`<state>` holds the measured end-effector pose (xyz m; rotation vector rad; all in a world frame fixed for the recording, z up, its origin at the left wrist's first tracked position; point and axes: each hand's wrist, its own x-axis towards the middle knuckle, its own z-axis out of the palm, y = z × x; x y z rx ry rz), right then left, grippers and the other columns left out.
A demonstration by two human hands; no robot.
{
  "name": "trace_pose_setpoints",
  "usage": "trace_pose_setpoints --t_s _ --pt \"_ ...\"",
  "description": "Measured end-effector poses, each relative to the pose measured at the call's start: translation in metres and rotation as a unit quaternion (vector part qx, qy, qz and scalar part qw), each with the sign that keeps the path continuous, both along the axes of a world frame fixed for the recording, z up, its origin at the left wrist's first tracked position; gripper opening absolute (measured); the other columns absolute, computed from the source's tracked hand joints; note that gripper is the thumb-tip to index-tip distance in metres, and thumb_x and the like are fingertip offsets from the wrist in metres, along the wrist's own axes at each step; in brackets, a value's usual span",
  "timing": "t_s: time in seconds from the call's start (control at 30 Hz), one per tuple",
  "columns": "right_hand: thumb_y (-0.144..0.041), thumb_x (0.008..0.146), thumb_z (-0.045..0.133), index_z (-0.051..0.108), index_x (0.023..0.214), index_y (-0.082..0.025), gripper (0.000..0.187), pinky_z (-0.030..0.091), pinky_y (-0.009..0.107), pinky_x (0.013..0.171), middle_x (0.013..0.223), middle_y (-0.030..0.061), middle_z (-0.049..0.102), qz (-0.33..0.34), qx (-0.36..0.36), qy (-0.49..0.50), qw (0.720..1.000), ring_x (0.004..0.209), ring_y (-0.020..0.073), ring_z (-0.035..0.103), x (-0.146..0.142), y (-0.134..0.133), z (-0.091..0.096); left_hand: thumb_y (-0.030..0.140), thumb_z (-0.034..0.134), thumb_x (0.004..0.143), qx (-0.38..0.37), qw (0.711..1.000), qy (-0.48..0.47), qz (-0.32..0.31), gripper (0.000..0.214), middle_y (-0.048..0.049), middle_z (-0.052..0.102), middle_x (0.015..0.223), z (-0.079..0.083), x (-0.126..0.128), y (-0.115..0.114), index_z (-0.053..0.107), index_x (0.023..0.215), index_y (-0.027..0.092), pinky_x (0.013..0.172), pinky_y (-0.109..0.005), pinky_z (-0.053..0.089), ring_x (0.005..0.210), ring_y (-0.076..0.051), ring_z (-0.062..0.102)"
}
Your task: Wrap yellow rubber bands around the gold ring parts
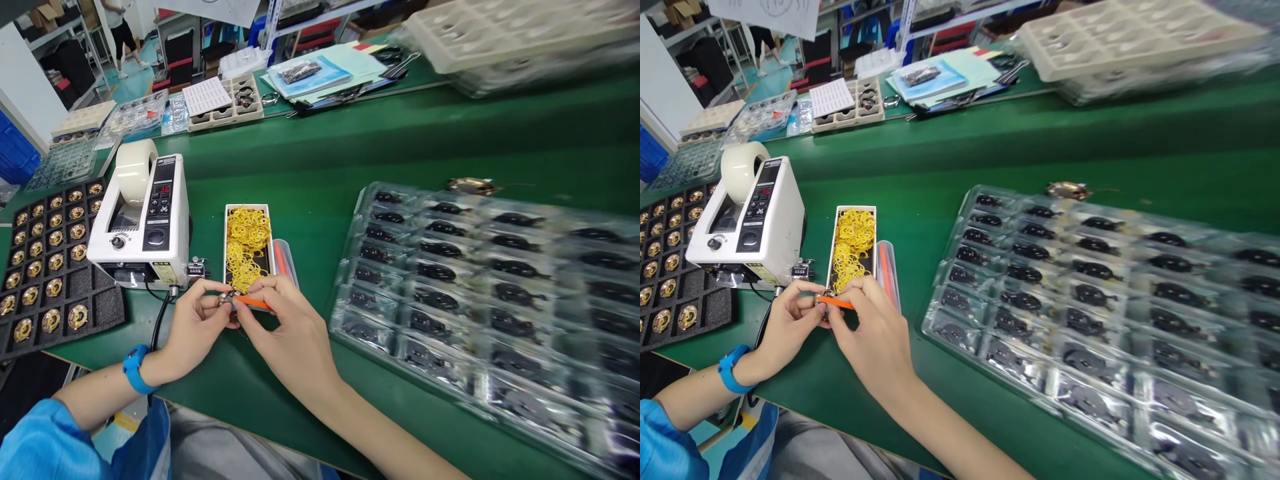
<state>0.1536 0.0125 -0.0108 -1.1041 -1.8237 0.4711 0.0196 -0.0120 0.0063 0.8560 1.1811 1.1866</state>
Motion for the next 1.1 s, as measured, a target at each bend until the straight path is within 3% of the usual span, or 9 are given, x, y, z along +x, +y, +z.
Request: trace_pose_setpoints --t_s 0.23,0.4,0.6,0.73,0.83,0.93,1.1 --pt "-0.025 0.091 0.057 0.053 0.077 -0.021 0.015 0.043 0.023 0.047 0.084 0.0021 0.059 -0.022 0.044 -0.018 0.999 0.070 0.0145 0.063 0.001 0.001 0.002 0.044 0.079 0.070 0.000 1.000 -0.004 0.001 0.041 0.0012 0.071 0.067 0.001 0.000 0.001 0.057 0.091 0.017 0.063 -0.024 0.057 0.062 -0.012 0.067" --pt "-0.029 0.092 0.058 0.052 0.082 -0.021 0.013 0.044 0.022 0.049 0.084 0.0017 0.060 -0.018 0.036 -0.001 0.999 0.070 0.0146 0.062 0.002 0.004 0.001 0.047 0.079 0.068 0.001 1.000 -0.019 0.003 0.044 0.0014 0.071 0.067 0.002 -0.001 0.002 0.056 0.090 0.017 0.061 -0.022 0.057 0.061 -0.011 0.066" --pt "-0.024 0.092 0.055 0.055 0.082 -0.021 0.010 0.044 0.022 0.048 0.078 0.0006 0.059 0.074 -0.014 -0.004 0.997 0.062 0.0128 0.057 0.007 0.009 0.002 0.048 0.077 0.070 0.012 1.000 0.002 -0.004 0.043 0.0016 0.068 0.067 0.001 -0.001 -0.002 0.055 0.089 0.017 0.061 -0.021 0.056 0.060 -0.009 0.063" --pt "-0.019 0.092 0.053 0.051 0.080 -0.021 0.013 0.044 0.022 0.048 0.077 0.0016 0.058 0.084 -0.002 -0.018 0.996 0.063 0.0130 0.058 0.010 0.009 0.003 0.034 0.068 0.081 0.038 0.996 0.070 -0.031 0.024 0.0010 0.066 0.072 0.000 -0.002 -0.004 0.055 0.094 0.018 0.066 -0.024 0.054 0.065 -0.011 0.064" --pt "-0.017 0.093 0.051 0.051 0.084 -0.021 0.010 0.046 0.021 0.050 0.080 0.0031 0.062 0.079 0.066 -0.036 0.994 0.070 0.0142 0.063 0.011 0.008 0.005 0.018 0.061 0.081 0.083 0.976 0.189 -0.064 0.009 -0.0001 0.064 0.077 0.004 -0.006 -0.002 0.060 0.090 0.018 0.066 -0.023 0.050 0.071 -0.012 0.062" --pt "-0.018 0.093 0.053 0.053 0.090 -0.020 0.003 0.049 0.023 0.056 0.081 0.0056 0.064 0.052 0.176 -0.054 0.982 0.075 0.0158 0.065 0.012 0.002 0.009 0.011 0.059 0.075 0.128 0.953 0.272 -0.043 0.008 -0.0020 0.060 0.082 0.009 -0.010 0.002 0.064 0.077 0.017 0.065 -0.022 0.046 0.077 -0.013 0.059" --pt "-0.014 0.092 0.056 0.058 0.088 -0.022 0.009 0.041 0.024 0.050 0.070 0.0002 0.064 0.019 0.342 -0.093 0.935 0.052 0.0104 0.052 0.015 -0.010 0.013 0.019 0.065 0.071 0.062 0.973 0.223 -0.004 0.007 0.0016 0.056 0.067 0.013 -0.015 0.007 0.060 0.069 0.016 0.057 -0.021 0.040 0.064 -0.010 0.052"
